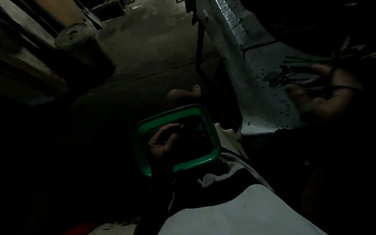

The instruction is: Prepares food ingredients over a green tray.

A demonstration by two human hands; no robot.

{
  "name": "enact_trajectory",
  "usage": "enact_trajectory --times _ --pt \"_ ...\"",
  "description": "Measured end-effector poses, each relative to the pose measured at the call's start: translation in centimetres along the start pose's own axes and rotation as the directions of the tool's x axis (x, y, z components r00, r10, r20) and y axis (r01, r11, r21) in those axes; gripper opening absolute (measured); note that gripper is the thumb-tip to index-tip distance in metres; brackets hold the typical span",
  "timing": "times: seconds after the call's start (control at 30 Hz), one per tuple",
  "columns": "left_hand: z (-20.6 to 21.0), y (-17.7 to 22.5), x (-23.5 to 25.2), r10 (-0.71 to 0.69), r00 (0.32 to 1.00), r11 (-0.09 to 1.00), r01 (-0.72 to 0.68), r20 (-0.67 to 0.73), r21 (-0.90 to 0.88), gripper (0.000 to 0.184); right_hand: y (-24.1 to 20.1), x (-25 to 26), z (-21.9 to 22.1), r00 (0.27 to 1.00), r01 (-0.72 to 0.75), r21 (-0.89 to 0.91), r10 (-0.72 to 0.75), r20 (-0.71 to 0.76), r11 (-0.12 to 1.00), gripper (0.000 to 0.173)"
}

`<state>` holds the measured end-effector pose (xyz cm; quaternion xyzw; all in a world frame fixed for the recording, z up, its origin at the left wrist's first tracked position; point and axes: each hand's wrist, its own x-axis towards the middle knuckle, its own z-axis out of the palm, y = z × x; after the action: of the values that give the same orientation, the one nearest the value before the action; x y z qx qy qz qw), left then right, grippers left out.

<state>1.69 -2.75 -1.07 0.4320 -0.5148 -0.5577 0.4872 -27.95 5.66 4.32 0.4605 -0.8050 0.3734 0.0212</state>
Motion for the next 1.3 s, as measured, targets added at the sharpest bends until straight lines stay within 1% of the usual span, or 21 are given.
enact_trajectory --times 0.07,0.1,0.13,0.2,0.23,0.27,0.33,0.37,0.4,0.47,0.57,0.63,0.7,0.8,0.87,0.93,1.0,1.1,1.17,1.23,1.3 --pt "0.2 0.0 -0.1 0.01 1.0 1.0 -0.01 -0.007 -0.014 0.022 -3.2 -1.6 2.2 0.967 0.203 0.121 -0.219 0.133 0.972 0.053" --pt "0.3 -0.1 -0.2 0.019 1.0 0.999 -0.019 -0.002 -0.03 0.022 -4.7 -2.6 3.7 0.939 0.233 0.21 -0.276 0.205 0.949 0.053" --pt "0.5 -0.3 -0.2 0.02 1.0 0.998 -0.02 0.003 -0.053 0.023 -6.0 -3.6 5.0 0.903 0.206 0.306 -0.301 0.306 0.93 0.055" --pt "0.9 -0.7 -0.4 0.016 1.0 0.997 -0.016 0.005 -0.08 0.022 -7.7 -4.4 6.8 0.781 0.086 0.455 -0.343 0.521 0.887 0.059" --pt "1.0 -0.9 -0.4 0.019 1.0 0.996 -0.018 0.007 -0.092 0.022 -8.2 -4.4 7.6 0.724 0.016 0.508 -0.36 0.588 0.861 0.057" --pt "1.0 -1.0 -0.5 0.021 1.0 0.994 -0.02 0.008 -0.105 0.022 -8.5 -4.4 8.3 0.694 -0.038 0.548 -0.373 0.616 0.835 0.049" --pt "1.1 -0.9 -0.7 0.01 1.0 0.992 -0.008 0.013 -0.128 0.021 -8.7 -4.2 9.3 0.718 -0.078 0.606 -0.378 0.585 0.791 0.021" --pt "1.0 -0.8 -0.7 0.006 1.0 0.992 -0.004 0.021 -0.129 0.021 -8.6 -4.1 9.6 0.74 -0.086 0.616 -0.364 0.566 0.783 0.012" --pt "0.8 -0.9 -0.7 0.007 1.0 0.992 -0.004 0.028 -0.128 0.021 -8.6 -3.9 9.7 0.751 -0.105 0.613 -0.341 0.565 0.783 0.008" --pt "0.6 -1.0 -0.7 0.011 0.999 0.994 -0.007 0.03 -0.11 0.023 -8.4 -3.6 9.8 0.751 -0.137 0.607 -0.318 0.579 0.782 0.006" --pt "0.8 -1.1 -0.6 0.012 1.0 0.995 -0.011 0.01 -0.098 0.022 -8.2 -3.4 10.5 0.695 -0.197 0.655 -0.367 0.618 0.73 0.017" --pt "0.8 -1.3 -0.5 0.047 0.999 0.994 -0.046 0.008 -0.095 0.021 -8.5 -3.2 10.6 0.68 -0.263 0.669 -0.359 0.64 0.695 0.008" --pt "0.7 -1.3 -0.4 0.066 0.998 0.994 -0.067 -0.017 -0.085 0.021 -8.4 -2.8 10.6 0.669 -0.342 0.664 -0.324 0.669 0.665 0.004" --pt "-0.5 -0.7 -0.2 0.046 0.993 0.999 -0.048 -0.104 -0.017 0.02 -6.9 -2.1 10.8 0.7 -0.396 0.676 -0.272 0.66 0.621 0.002" --pt "-1.5 -0.4 0.2 0.024 0.993 1.0 -0.024 -0.118 0.0 0.019 -6.4 -1.6 10.6 0.699 -0.409 0.655 -0.244 0.673 0.636 0.003" --pt "-1.8 -0.5 0.4 0.04 0.994 0.999 -0.041 -0.106 -0.007 0.021 -6.6 -1.9 10.7 0.661 -0.385 0.632 -0.277 0.698 0.672 0.002" --pt "-1.3 0.2 0.3 0.03 0.994 1.0 -0.03 -0.107 -0.001 0.021 -7.0 -2.3 11.1 0.619 -0.262 0.587 -0.334 0.711 0.766 0.01" --pt "-0.6 0.9 0.0 -0.003 0.994 1.0 0.003 -0.113 0.0 0.021 -7.8 -2.9 10.8 0.626 -0.14 0.48 -0.298 0.72 0.866 0.024" --pt "-0.5 0.6 -0.1 0.011 0.994 1.0 -0.01 -0.106 0.007 0.021 -7.9 -3.2 10.6 0.679 -0.086 0.506 -0.321 0.66 0.859 0.027" --pt "-0.4 0.4 -0.1 0.024 0.995 1.0 -0.023 -0.093 0.016 0.021 -8.1 -3.3 10.7 0.712 -0.057 0.588 -0.38 0.591 0.807 0.018" --pt "-0.3 0.2 -0.1 0.037 0.998 0.999 -0.037 -0.058 0.005 0.022 -8.3 -3.4 10.8 0.727 -0.078 0.648 -0.401 0.557 0.758 0.012"
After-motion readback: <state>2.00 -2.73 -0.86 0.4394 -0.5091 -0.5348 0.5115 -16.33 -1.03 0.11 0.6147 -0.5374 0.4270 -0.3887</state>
